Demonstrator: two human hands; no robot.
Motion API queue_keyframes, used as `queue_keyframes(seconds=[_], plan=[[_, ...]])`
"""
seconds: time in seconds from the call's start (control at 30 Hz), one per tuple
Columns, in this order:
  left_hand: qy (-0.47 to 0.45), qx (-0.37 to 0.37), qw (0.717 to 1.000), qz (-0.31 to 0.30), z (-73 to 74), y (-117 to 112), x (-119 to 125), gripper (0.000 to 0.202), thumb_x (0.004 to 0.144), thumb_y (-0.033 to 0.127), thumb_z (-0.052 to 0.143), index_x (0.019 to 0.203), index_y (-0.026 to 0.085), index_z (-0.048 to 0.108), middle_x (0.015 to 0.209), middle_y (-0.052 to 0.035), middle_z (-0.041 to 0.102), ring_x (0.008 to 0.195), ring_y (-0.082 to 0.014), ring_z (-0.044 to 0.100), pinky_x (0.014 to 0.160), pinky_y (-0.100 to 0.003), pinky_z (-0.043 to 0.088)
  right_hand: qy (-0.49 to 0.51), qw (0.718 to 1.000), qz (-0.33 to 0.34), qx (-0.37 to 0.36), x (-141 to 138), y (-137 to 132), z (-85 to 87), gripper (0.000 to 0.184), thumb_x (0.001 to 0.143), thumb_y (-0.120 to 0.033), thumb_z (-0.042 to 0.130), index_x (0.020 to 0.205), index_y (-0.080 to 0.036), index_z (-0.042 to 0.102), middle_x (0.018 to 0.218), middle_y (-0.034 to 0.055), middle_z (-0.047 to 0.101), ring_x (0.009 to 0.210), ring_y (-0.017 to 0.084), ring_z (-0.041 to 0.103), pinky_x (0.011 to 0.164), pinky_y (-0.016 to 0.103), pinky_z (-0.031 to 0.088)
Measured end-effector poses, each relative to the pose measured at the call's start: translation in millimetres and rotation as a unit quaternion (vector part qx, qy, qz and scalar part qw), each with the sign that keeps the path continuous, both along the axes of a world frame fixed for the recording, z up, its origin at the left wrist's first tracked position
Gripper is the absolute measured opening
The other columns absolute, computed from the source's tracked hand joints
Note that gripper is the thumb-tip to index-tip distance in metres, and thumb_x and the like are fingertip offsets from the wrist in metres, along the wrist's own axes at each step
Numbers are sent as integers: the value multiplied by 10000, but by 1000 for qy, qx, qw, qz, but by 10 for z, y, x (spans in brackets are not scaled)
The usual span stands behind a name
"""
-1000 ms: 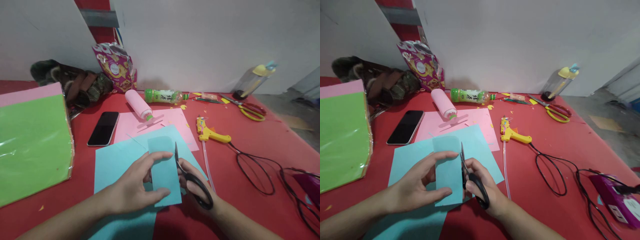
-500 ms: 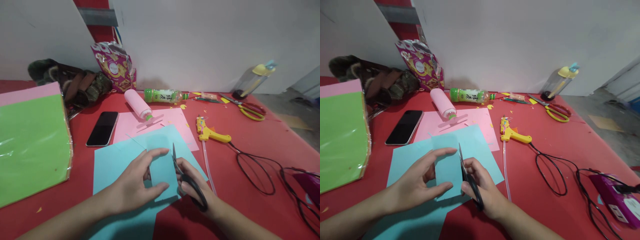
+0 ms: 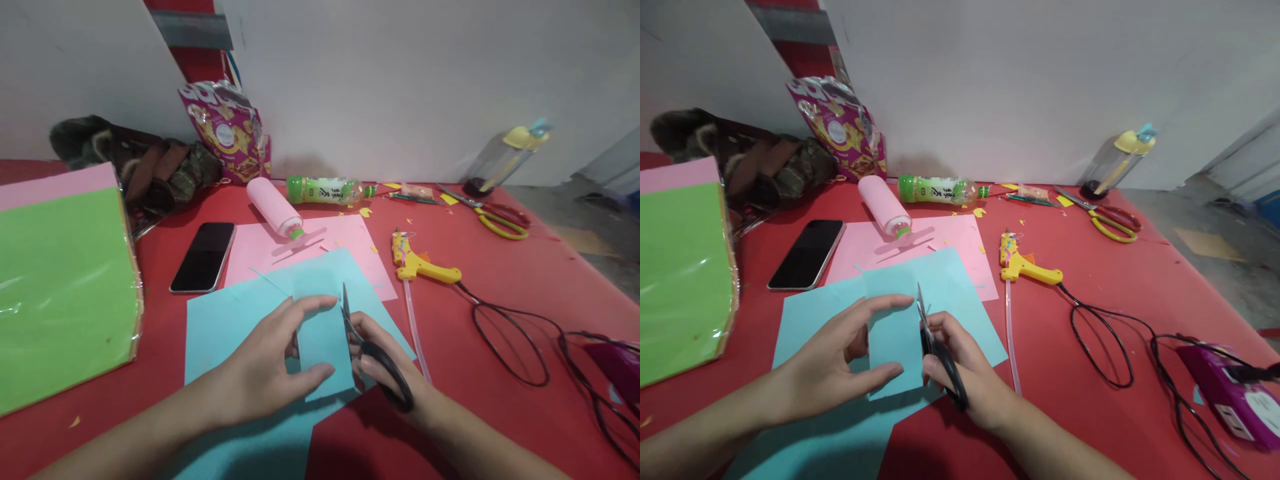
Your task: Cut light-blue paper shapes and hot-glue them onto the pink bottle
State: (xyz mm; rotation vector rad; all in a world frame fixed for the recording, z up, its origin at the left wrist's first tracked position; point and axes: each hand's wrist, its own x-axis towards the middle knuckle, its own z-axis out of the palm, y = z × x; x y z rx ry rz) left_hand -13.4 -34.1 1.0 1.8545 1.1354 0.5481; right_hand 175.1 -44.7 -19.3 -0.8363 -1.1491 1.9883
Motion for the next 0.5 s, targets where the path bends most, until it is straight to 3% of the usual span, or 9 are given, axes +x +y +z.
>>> queue_keyframes(seconds=[0.23,0.5], plan=[[44,33,998,-14,45,10,25,549,736,247,571,1212,312,304,940,9,485,608,-95,482,608,-242,472,5,1000,-4,12,-7,10,-21,342,736,-457,569,905,-188,443,730,-25,429,552,66,368,513,198,294],[57,34,997,-32,69,-7,14,546,741,252,557,1222,307,302,1050,-2,502,646,-102,492,612,-231,462,15,1000,6,-10,4,14,-40,358,741,-464,554,923,-185,423,702,-23,443,557,73,363,507,198,284]])
